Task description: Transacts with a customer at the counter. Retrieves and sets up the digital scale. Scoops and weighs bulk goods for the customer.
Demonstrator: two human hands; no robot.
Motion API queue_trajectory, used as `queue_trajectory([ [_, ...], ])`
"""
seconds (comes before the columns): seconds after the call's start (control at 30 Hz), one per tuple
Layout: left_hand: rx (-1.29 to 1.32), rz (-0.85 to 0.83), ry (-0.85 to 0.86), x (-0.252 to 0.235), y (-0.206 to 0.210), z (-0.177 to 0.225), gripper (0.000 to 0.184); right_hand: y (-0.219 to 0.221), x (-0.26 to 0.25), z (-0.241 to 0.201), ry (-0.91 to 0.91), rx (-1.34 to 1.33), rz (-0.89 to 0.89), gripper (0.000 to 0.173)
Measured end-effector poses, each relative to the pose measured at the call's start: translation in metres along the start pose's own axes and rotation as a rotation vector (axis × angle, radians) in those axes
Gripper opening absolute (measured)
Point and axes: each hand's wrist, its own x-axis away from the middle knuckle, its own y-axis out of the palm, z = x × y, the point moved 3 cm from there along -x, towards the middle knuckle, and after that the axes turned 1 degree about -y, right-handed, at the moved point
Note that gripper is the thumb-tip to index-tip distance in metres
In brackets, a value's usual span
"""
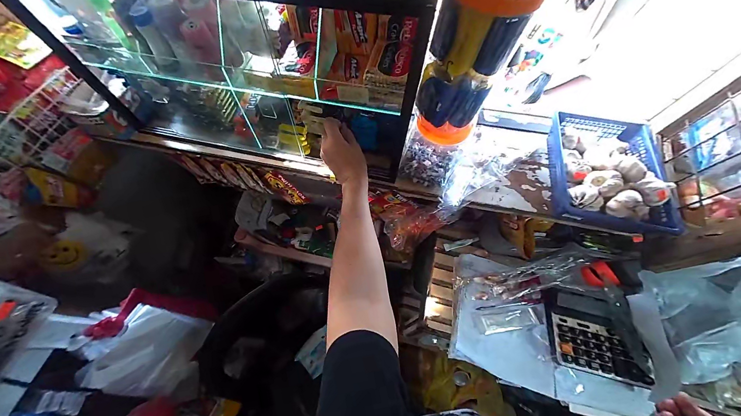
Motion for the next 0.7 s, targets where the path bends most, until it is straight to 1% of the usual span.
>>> queue_trajectory([
  [0.07, 0.021, 0.046, 0.011, 0.0, 0.001, 0.001, 0.019, 0.002, -0.001, 0.0, 0.007, 0.016, -0.007, 0.036],
  [0.13, 0.06, 0.046, -0.016, 0.0, 0.001, 0.005, 0.02, 0.003, -0.003, -0.001, 0.016, 0.017, -0.006, 0.036],
  [0.17, 0.094, 0.037, -0.044, -0.001, 0.001, 0.007, 0.021, 0.003, -0.004, -0.001, 0.021, 0.016, -0.006, 0.036],
  [0.27, 0.172, 0.026, -0.12, -0.005, -0.003, 0.015, 0.034, 0.005, -0.005, -0.002, 0.026, 0.025, 0.008, 0.039],
  [0.3, 0.161, 0.023, -0.121, -0.007, -0.004, 0.017, 0.033, 0.006, -0.005, -0.002, 0.027, 0.032, 0.009, 0.04],
  [0.37, 0.1, -0.007, -0.1, -0.009, -0.006, 0.019, 0.028, 0.008, -0.006, -0.002, 0.027, 0.045, 0.016, 0.04],
  [0.43, 0.04, 0.031, -0.03, -0.008, -0.006, 0.018, 0.024, 0.009, -0.007, -0.002, 0.028, 0.049, 0.014, 0.04],
  [0.5, 0.026, 0.085, 0.015, -0.005, -0.007, 0.015, 0.025, 0.009, -0.008, -0.001, 0.03, 0.041, 0.012, 0.04],
  [0.6, 0.007, 0.124, 0.038, -0.001, -0.007, 0.008, 0.029, 0.009, -0.009, -0.001, 0.028, 0.015, 0.019, 0.038],
  [0.7, -0.023, 0.172, 0.054, 0.0, -0.007, 0.004, 0.028, 0.008, -0.01, -0.001, 0.014, 0.011, 0.009, 0.036],
])
